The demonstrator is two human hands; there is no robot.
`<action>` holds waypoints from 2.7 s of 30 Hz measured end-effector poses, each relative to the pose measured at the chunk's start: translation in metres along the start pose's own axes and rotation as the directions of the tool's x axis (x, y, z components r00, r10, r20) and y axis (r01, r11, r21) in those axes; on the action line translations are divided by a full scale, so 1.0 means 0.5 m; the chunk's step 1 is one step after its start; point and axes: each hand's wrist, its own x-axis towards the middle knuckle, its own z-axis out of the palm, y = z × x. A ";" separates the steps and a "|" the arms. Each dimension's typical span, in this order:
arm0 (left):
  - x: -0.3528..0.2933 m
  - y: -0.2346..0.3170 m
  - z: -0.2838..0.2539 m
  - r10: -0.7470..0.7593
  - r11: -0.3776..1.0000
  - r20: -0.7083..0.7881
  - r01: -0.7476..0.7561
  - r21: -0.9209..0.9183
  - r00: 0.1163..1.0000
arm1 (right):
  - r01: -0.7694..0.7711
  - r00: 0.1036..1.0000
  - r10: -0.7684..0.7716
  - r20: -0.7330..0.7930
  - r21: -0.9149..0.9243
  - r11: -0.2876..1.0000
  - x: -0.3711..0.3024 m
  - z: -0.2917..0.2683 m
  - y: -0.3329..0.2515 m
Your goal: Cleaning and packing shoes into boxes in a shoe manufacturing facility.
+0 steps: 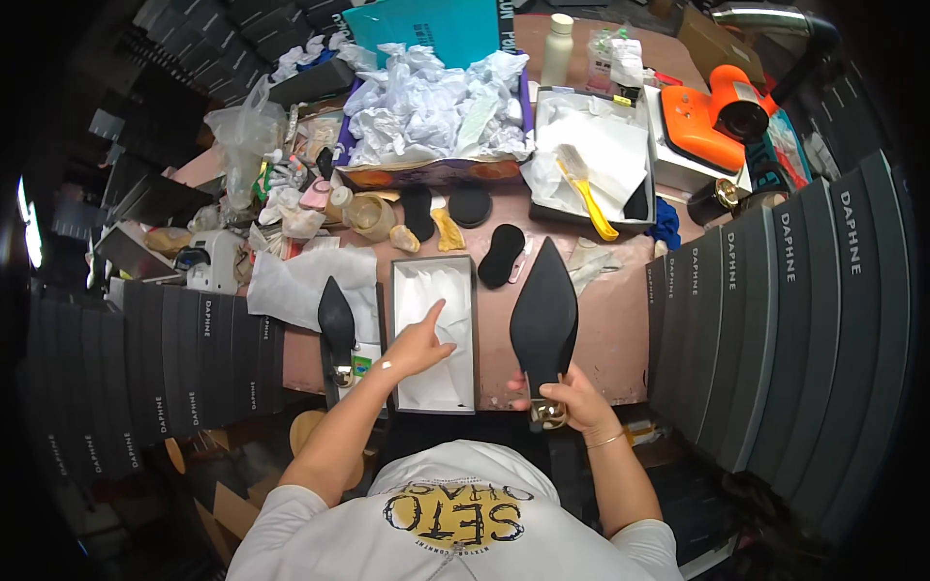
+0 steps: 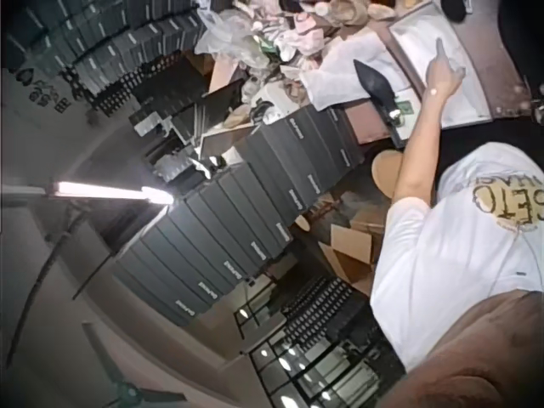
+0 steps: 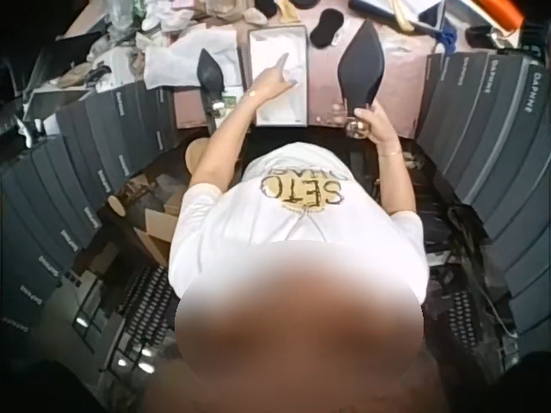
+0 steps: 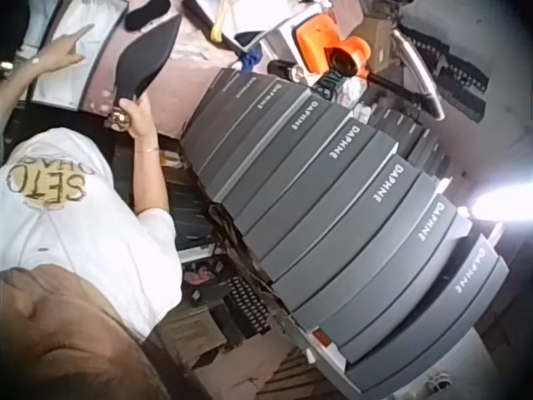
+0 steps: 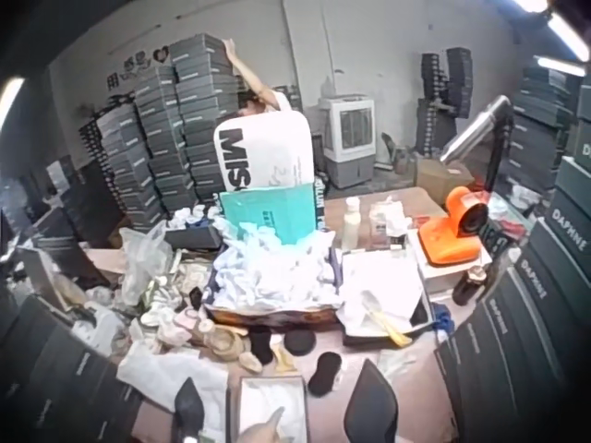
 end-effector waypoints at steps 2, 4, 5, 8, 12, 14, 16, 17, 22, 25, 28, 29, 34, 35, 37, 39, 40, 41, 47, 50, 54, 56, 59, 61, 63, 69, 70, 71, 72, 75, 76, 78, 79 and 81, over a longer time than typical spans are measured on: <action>0.028 -0.050 0.073 -0.036 0.965 0.023 0.041 -0.260 0.999 | 0.043 0.999 -0.041 -0.036 0.062 0.997 -0.019 -0.016 -0.001; 0.044 -0.091 0.090 -0.086 0.623 0.165 0.182 -0.761 0.983 | 0.091 0.996 -0.084 -0.036 0.281 0.955 -0.020 -0.033 0.019; 0.032 -0.081 0.063 -0.058 0.578 0.053 0.077 -0.812 0.997 | 0.048 0.996 -0.076 0.051 0.409 0.911 -0.016 -0.050 0.039; -0.054 -0.043 -0.116 0.038 0.403 -0.236 -0.231 -0.885 0.971 | 0.109 0.980 -0.193 0.052 0.672 0.732 -0.008 -0.035 0.072; -0.220 0.045 -0.340 0.442 0.384 -0.396 -0.568 -0.728 0.805 | 0.157 0.931 -0.343 0.122 0.715 0.681 -0.012 0.036 0.090; -0.256 0.092 -0.418 0.703 0.677 -0.136 -0.716 -0.171 0.698 | 0.183 0.918 -0.377 0.122 0.713 0.677 -0.019 0.086 0.102; -0.216 0.075 -0.429 0.634 0.770 -0.233 -0.574 0.280 0.737 | 0.206 0.909 -0.400 0.120 0.704 0.680 -0.037 0.137 0.115; -0.200 0.052 -0.434 0.653 0.718 -0.282 -0.458 0.524 0.703 | 0.279 0.918 -0.393 0.049 0.624 0.730 -0.048 0.165 0.122; -0.161 -0.015 -0.371 0.662 0.711 -0.247 -0.488 0.507 0.708 | 0.446 0.892 -0.450 0.033 0.089 0.891 -0.152 0.302 0.181; -0.169 -0.040 -0.301 0.725 0.655 -0.187 -0.578 0.488 0.663 | 0.295 0.947 -0.302 0.110 0.071 0.953 -0.201 0.392 0.200; -0.225 -0.040 -0.243 0.806 0.589 -0.193 -0.725 0.357 0.560 | 0.151 0.985 -0.155 0.080 0.053 0.987 -0.186 0.421 0.229; -0.249 -0.042 -0.225 0.828 0.553 -0.154 -0.744 0.374 0.538 | 0.140 0.981 -0.157 0.114 0.142 0.980 -0.166 0.415 0.241; -0.261 -0.062 -0.299 0.706 0.706 -0.293 -0.610 0.361 0.644 | 0.168 0.952 -0.278 -0.127 -0.542 0.823 -0.122 0.417 0.265; -0.254 -0.066 -0.307 0.679 0.729 -0.251 -0.595 0.338 0.690 | 0.007 0.942 -0.281 -0.183 -0.827 0.562 -0.125 0.426 0.260; -0.231 -0.074 -0.303 0.665 0.734 -0.166 -0.596 0.325 0.728 | 0.066 0.953 -0.225 -0.203 -0.586 0.808 -0.147 0.412 0.266; -0.213 -0.088 -0.277 0.688 0.709 -0.098 -0.636 0.304 0.719 | 0.078 0.974 -0.146 -0.172 -0.353 0.932 -0.167 0.412 0.256; -0.222 -0.069 -0.271 0.673 0.721 -0.040 -0.642 0.261 0.739 | 0.074 0.985 -0.108 -0.132 -0.242 0.968 -0.181 0.419 0.244; -0.230 -0.054 -0.257 0.692 0.700 -0.007 -0.668 0.251 0.722 | 0.059 0.995 -0.072 -0.066 -0.189 0.980 -0.181 0.425 0.233; -0.315 0.048 -0.231 0.745 0.599 0.132 -0.743 0.298 0.654 | 0.237 0.944 -0.239 -0.228 -0.038 0.971 -0.049 0.326 0.221; -0.257 0.076 -0.182 0.661 0.632 0.168 -0.664 0.399 0.731 | 0.337 0.913 -0.259 -0.317 0.226 0.914 -0.014 0.274 0.212; -0.262 0.136 -0.113 0.743 0.623 0.167 -0.761 0.180 0.648 | 0.274 0.957 -0.277 -0.081 -0.043 0.961 -0.044 0.181 0.179; -0.268 0.151 -0.100 0.697 0.622 0.278 -0.750 0.224 0.661 | 0.267 0.948 -0.271 -0.165 -0.045 0.963 -0.035 0.148 0.169; -0.244 0.185 -0.083 0.750 0.604 0.165 -0.764 0.226 0.641 | 0.357 0.917 -0.199 -0.345 0.492 0.794 -0.050 0.150 0.115; -0.232 0.212 -0.087 0.745 0.633 0.096 -0.745 0.209 0.660 | 0.563 0.768 -0.369 -0.523 0.277 0.779 -0.007 0.182 0.139; -0.230 0.228 -0.071 0.809 0.546 0.091 -0.799 0.253 0.581 | 0.127 0.801 -0.461 -0.382 -0.644 0.754 -0.005 0.144 0.176; -0.264 0.208 -0.006 0.893 0.306 0.290 -0.937 0.168 0.343 | 0.387 0.913 -0.241 -0.328 0.512 0.767 -0.013 0.168 0.101; -0.273 0.216 -0.001 0.910 0.263 0.294 -0.956 0.131 0.291 | 0.401 0.907 -0.277 -0.318 0.450 0.798 -0.006 0.175 0.104; -0.266 0.216 0.013 0.920 0.278 0.264 -0.957 0.076 0.289 | 0.412 0.897 -0.303 -0.322 0.360 0.837 -0.003 0.178 0.111; -0.251 0.212 0.031 0.929 0.291 0.232 -0.956 0.021 0.288 | 0.415 0.884 -0.332 -0.329 0.223 0.882 -0.003 0.176 0.115; -0.286 0.181 0.080 0.926 0.252 0.317 -0.961 -0.113 0.206 | 0.277 0.869 -0.432 -0.242 -0.485 0.829 0.002 0.169 0.147; -0.297 0.179 0.079 0.938 0.203 0.318 -0.962 -0.183 0.138 | 0.207 0.841 -0.497 -0.214 -0.721 0.661 -0.013 0.157 0.149; -0.286 0.190 0.048 0.855 0.282 0.504 -0.922 -0.264 0.117 | 0.014 0.765 -0.620 -0.172 -0.959 0.283 -0.025 0.102 0.167; -0.283 0.158 0.043 0.915 0.344 0.341 -0.855 -0.388 0.214 | -0.062 0.754 -0.647 -0.117 -0.992 0.108 -0.004 0.052 0.175; -0.264 0.084 0.040 0.825 0.511 -0.045 -0.778 -0.366 0.563 | -0.254 0.758 -0.650 -0.055 -0.943 -0.216 0.048 -0.095 0.204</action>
